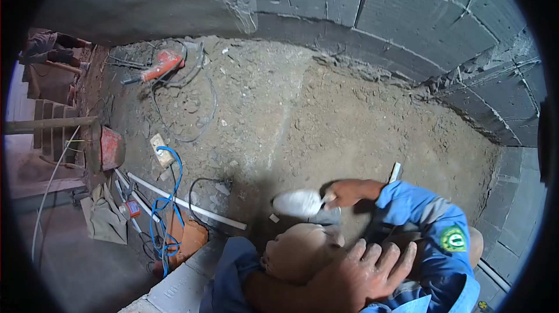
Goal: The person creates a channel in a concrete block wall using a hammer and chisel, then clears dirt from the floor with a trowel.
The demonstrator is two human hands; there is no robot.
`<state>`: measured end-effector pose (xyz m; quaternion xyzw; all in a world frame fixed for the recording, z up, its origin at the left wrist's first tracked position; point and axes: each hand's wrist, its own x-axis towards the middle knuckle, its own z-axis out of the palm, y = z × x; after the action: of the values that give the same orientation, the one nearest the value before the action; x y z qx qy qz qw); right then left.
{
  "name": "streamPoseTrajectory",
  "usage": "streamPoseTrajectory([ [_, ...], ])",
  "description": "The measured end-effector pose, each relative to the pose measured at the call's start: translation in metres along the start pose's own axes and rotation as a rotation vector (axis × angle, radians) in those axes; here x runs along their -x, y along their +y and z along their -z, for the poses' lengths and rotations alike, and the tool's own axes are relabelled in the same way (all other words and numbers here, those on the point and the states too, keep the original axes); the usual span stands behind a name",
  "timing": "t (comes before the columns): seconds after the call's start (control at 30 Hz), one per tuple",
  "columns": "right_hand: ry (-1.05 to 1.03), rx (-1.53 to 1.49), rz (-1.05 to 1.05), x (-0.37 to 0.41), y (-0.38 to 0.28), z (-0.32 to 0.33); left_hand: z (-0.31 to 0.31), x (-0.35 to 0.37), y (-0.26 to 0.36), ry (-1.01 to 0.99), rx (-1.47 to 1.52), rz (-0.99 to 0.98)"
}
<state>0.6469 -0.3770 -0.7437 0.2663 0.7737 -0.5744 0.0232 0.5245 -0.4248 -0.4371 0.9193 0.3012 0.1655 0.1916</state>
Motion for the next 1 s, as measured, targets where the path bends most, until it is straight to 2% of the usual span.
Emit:
streamPoseTrajectory([
  [0.03, -0.388, -0.133, -0.246, -0.011, -0.036, 0.011, -0.006, 0.003, 0.003, 0.062, -0.073, -0.026],
  [0.1, -0.532, -0.237, -0.410, -0.032, -0.035, 0.002, -0.005, 0.002, 0.003, 0.061, -0.100, -0.047],
  [0.17, -0.230, -0.404, -0.343, -0.035, -0.014, 0.017, 0.000, -0.001, 0.004, 0.050, -0.071, -0.023],
  [0.2, -0.248, -0.523, -0.442, -0.032, -0.010, 0.043, 0.009, -0.005, 0.000, 0.044, -0.066, -0.037],
  [0.23, -0.264, -0.641, -0.540, -0.027, -0.008, 0.073, 0.024, -0.013, -0.008, -0.065, -0.041, -0.067],
  [0.27, -0.122, -0.678, -0.532, -0.019, -0.002, 0.090, 0.034, -0.017, -0.011, -0.174, -0.012, -0.093],
  [0.37, 0.304, -0.692, -0.590, 0.019, -0.004, 0.130, 0.041, -0.017, -0.005, -0.216, 0.044, -0.060],
  [0.4, 0.374, -0.710, -0.611, 0.027, -0.006, 0.136, 0.038, -0.015, -0.003, -0.207, 0.043, -0.058],
  [0.43, 0.375, -0.704, -0.609, 0.029, -0.010, 0.134, 0.032, -0.010, -0.002, -0.084, -0.012, -0.063],
  [0.5, 0.478, -1.012, -0.643, 0.033, -0.025, 0.117, 0.030, -0.009, 0.000, 0.048, -0.073, -0.076],
  [0.57, 0.386, -1.256, -0.521, 0.020, -0.034, 0.084, 0.032, -0.011, -0.001, 0.033, 0.007, -0.090],
  [0.6, 0.412, -1.328, -0.425, 0.005, -0.032, 0.063, 0.031, -0.011, 0.000, 0.036, 0.001, -0.102],
  [0.67, 0.500, -1.575, -0.238, -0.030, -0.033, 0.032, 0.027, -0.009, 0.000, -0.194, 0.026, -0.110],
  [0.7, 0.520, -1.759, -0.163, -0.048, -0.029, 0.021, 0.020, -0.006, -0.003, -0.193, 0.020, -0.121],
  [0.73, 0.498, -1.782, -0.136, -0.068, -0.022, 0.017, 0.010, -0.003, -0.008, 0.006, -0.033, -0.154],
  [0.8, 0.479, -1.808, -0.110, -0.082, -0.016, 0.020, 0.009, -0.006, -0.009, 0.205, -0.081, -0.188],
  [0.87, 0.609, -1.589, -0.235, -0.093, -0.013, 0.039, 0.035, -0.012, -0.005, -0.067, -0.053, -0.116],
  [0.9, 0.613, -1.598, -0.227, -0.093, -0.009, 0.049, 0.042, -0.013, -0.004, -0.202, -0.038, -0.074],
  [0.93, 0.639, -1.553, -0.232, -0.085, -0.004, 0.061, 0.040, -0.013, -0.004, -0.204, -0.035, -0.070],
  [1.0, 0.668, -1.466, -0.240, -0.073, -0.002, 0.071, 0.035, -0.009, -0.004, -0.049, -0.137, -0.077],
])
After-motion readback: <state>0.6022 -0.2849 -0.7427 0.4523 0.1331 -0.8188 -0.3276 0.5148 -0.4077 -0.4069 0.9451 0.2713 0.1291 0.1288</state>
